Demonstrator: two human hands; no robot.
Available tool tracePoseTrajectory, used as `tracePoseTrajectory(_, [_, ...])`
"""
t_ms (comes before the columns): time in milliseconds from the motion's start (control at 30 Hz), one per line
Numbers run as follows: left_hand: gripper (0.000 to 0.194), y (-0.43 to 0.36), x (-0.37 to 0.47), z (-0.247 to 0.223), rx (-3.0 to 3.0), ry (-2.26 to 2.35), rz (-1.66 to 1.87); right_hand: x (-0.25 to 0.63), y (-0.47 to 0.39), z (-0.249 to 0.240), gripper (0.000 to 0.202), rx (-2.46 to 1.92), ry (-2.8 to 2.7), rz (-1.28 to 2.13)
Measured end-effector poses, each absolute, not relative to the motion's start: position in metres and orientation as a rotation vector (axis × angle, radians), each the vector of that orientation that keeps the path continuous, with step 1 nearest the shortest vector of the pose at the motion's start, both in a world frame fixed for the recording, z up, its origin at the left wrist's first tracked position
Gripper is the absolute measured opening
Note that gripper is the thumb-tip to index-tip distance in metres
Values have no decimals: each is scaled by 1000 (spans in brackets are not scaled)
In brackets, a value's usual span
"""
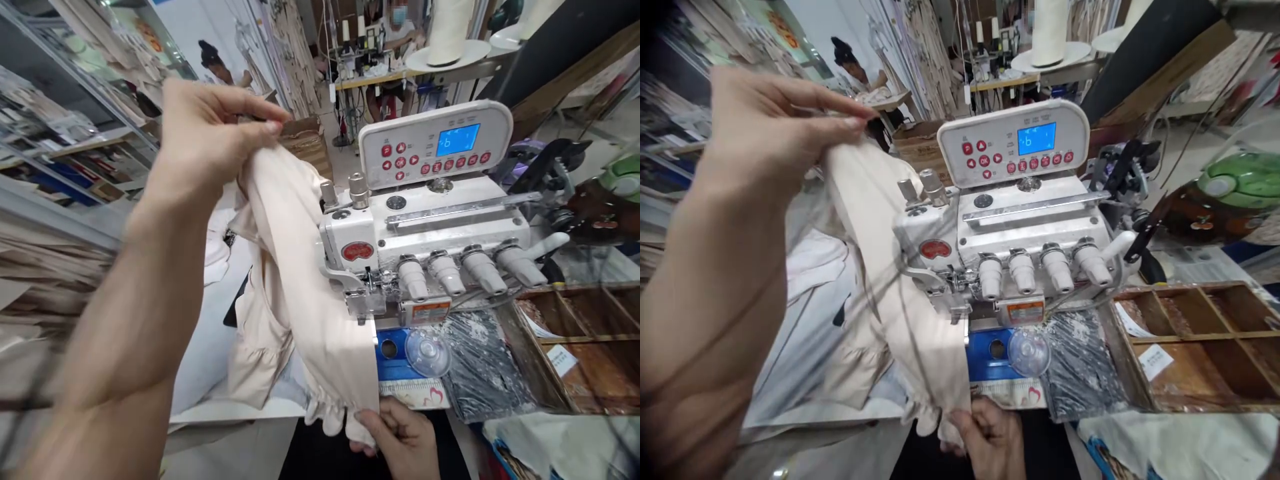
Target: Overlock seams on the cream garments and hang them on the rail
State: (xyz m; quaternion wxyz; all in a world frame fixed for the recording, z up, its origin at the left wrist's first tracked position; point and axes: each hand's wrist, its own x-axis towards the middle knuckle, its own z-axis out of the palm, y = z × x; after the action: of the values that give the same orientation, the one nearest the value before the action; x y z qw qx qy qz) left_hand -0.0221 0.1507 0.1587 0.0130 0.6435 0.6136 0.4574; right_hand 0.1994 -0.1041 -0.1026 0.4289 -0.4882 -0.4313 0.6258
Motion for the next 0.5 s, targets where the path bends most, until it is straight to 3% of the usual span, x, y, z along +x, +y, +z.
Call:
tracePoseTrajectory(167, [54,145,-32,123,2429,1785,1222,199,-92,-85,30,-1105,-961,1680])
tracePoseTrajectory(233, [47,113,-28,83,2620,1620,1067,195,-91,-83,26,-1093,-891,1641])
tracePoseTrajectory(300, [16,65,-18,42,2740,1447,1090,189,-87,-79,28,-1086,-772,1570])
tracePoseTrajectory(400, [20,-5,2,-4,2820,1093,1096,180,-75,-68,37,-991,-703,1460])
tracePoseTrajectory(500, [28,-36,13,-18,2873,1015,1082,175,-58,-58,36,-876,-802,1396])
